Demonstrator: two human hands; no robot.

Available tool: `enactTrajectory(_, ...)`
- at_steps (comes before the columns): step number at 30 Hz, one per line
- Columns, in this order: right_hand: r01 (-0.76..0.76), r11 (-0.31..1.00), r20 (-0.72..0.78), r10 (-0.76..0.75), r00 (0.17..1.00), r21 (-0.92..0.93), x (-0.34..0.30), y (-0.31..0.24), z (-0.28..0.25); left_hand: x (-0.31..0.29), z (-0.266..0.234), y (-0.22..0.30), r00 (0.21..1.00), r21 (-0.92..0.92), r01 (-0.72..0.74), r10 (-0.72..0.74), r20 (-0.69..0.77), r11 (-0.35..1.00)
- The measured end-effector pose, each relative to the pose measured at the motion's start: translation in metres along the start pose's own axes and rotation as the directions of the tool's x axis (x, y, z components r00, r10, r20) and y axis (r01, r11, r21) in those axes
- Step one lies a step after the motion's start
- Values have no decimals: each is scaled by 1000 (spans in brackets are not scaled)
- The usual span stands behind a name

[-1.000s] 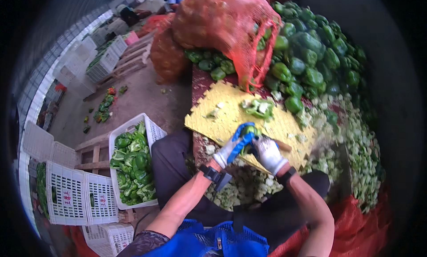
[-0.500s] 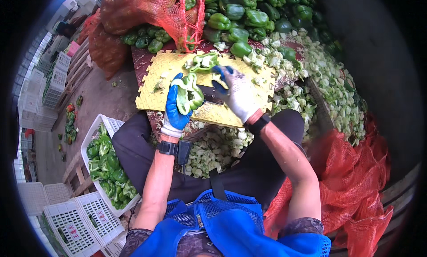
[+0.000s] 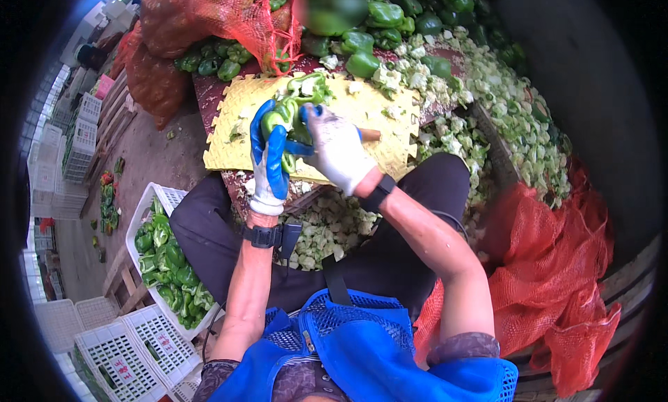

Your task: Cutting the tops off green bell peppers and sorting them into crates.

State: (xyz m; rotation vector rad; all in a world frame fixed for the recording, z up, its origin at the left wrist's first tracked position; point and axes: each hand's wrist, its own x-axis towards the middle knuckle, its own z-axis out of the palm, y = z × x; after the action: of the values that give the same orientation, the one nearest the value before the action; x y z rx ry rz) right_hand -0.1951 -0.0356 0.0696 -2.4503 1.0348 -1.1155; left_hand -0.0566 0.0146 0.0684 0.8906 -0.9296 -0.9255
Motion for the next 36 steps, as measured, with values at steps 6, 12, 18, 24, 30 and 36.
enactTrajectory(6, 10, 999, 257, 3, 966, -49, -2, 19, 14, -9, 1, -20, 990, -50, 137, -138, -15, 989)
enactTrajectory(12, -428, 840, -81, 478, 875, 334, -4, 74, 20, -3, -17, -15, 966, -405, 232, -259, -13, 885)
enactTrajectory(18, -354, 648, 237, 264, 935, 675, -43, 84, 35, 0, 11, -31, 911, 696, -413, 257, 324, 588)
enactTrajectory(24, -540, 690, 353, 411, 841, 482, -16, 110, 16, 8, -109, 70, 966, 231, 23, 37, -254, 973)
enactTrajectory(30, -523, 727, 448, 326, 833, 445, -7, 83, 29, -17, -330, 157, 772, 595, 301, 176, -611, 746)
enactTrajectory(36, -490, 800, 402, 346, 848, 345, -13, 82, 15, -7, -448, 113, 559, 608, 794, 380, -737, 13)
